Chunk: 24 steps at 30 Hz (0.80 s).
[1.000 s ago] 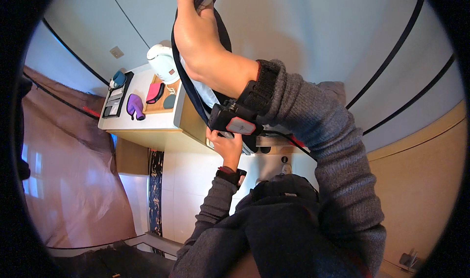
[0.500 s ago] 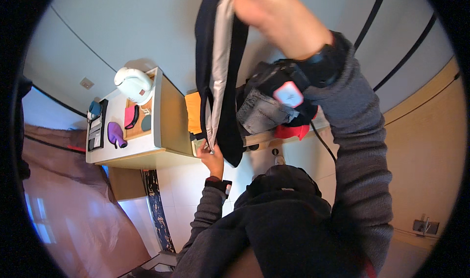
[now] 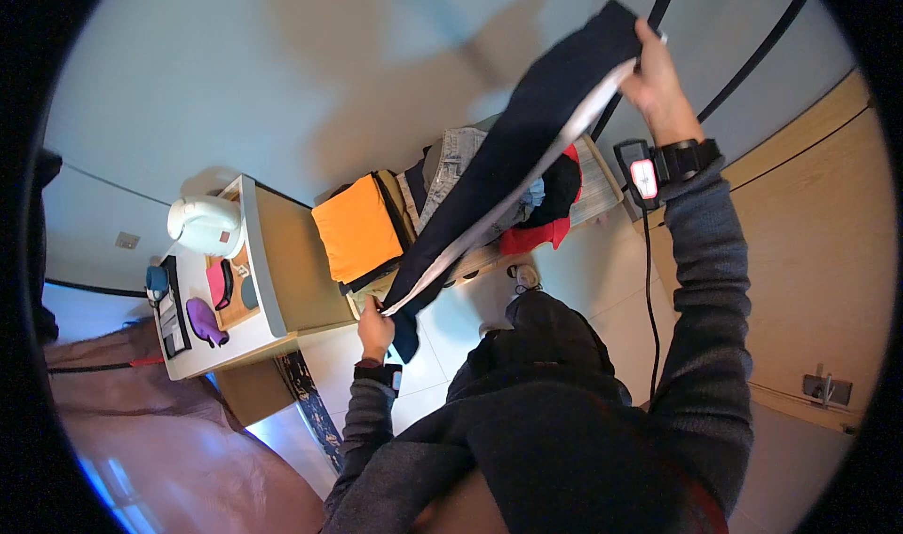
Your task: The person folds several garments on a small table, including dark pants, a black top, a yellow top, and a dark jacket. Each item is smoothed, folded in half, and stacked in order.
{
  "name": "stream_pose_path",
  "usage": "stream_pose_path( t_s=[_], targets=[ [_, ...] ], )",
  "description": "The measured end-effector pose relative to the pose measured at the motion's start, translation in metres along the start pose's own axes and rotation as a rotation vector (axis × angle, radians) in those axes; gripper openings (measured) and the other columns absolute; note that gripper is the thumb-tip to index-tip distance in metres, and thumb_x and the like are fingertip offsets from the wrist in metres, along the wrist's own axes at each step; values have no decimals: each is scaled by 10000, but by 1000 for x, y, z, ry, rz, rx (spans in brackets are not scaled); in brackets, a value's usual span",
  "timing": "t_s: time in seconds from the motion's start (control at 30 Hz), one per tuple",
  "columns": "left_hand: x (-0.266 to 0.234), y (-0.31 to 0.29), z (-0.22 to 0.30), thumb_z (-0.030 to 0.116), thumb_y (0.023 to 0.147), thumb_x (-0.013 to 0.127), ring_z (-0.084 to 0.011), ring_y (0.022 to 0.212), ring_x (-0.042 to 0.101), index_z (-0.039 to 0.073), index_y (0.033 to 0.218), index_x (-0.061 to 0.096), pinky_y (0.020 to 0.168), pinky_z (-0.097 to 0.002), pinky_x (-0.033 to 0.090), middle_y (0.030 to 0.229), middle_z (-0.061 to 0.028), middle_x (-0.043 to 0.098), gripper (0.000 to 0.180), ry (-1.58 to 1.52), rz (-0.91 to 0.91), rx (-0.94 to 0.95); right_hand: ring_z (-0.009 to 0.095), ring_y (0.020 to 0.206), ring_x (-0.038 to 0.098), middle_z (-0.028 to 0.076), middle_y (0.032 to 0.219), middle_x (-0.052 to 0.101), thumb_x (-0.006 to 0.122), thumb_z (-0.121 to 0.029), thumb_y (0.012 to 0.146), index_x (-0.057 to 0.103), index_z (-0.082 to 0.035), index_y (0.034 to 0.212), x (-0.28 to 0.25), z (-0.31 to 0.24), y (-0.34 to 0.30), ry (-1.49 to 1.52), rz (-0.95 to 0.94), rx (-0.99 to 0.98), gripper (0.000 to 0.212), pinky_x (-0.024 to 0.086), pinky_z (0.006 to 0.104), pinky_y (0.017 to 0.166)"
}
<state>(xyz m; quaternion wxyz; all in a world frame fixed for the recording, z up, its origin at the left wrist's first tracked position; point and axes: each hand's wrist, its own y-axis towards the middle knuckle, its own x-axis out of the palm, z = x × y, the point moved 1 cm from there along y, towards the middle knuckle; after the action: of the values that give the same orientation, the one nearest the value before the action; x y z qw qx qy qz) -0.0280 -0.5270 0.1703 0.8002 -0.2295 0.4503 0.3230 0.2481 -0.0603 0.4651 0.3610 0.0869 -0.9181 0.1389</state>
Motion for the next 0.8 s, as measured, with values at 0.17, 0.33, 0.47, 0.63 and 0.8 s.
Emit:
stream_pose_path(
  t_s=[0.17,0.33,0.47,0.63,0.8],
  targets=[
    [-37,56,42,109,844,525,-426,763,647,103,1022,478,669,-539,495,801,-192,663,184,387,-59,-156,297,1042,621,111,1135,665,451,-318,1016,633,-35,1133,-129,44,83,15,360,230,356,468,468,979],
    [-87,112,98,8,787,559,-361,761,631,86,907,507,636,-477,483,793,-137,632,152,500,312,19,294,1229,510,109,1303,580,514,-315,983,541,-56,1298,-220,60,141,-27,135,254,409,358,469,1078],
    [-92,147,114,-79,788,523,-307,1080,624,20,1015,540,955,-430,461,1144,-145,657,248,441,541,340,297,1207,516,115,1297,582,570,-198,915,570,-62,1263,-304,81,166,-271,-113,268,373,371,462,1047],
    [-8,176,78,-98,750,533,-256,1290,505,18,1008,552,1090,-456,348,1283,-126,603,283,380,369,384,264,1013,580,141,1219,588,641,-200,859,508,-36,1297,-417,160,190,-531,513,478,486,427,453,958],
    [105,189,40,-38,770,562,-249,1254,542,28,1003,568,1126,-478,285,1135,-107,668,243,355,246,461,343,1301,422,191,1431,423,684,-211,865,352,-60,1450,-389,288,137,-1641,81,6,689,329,403,1096]
  ],
)
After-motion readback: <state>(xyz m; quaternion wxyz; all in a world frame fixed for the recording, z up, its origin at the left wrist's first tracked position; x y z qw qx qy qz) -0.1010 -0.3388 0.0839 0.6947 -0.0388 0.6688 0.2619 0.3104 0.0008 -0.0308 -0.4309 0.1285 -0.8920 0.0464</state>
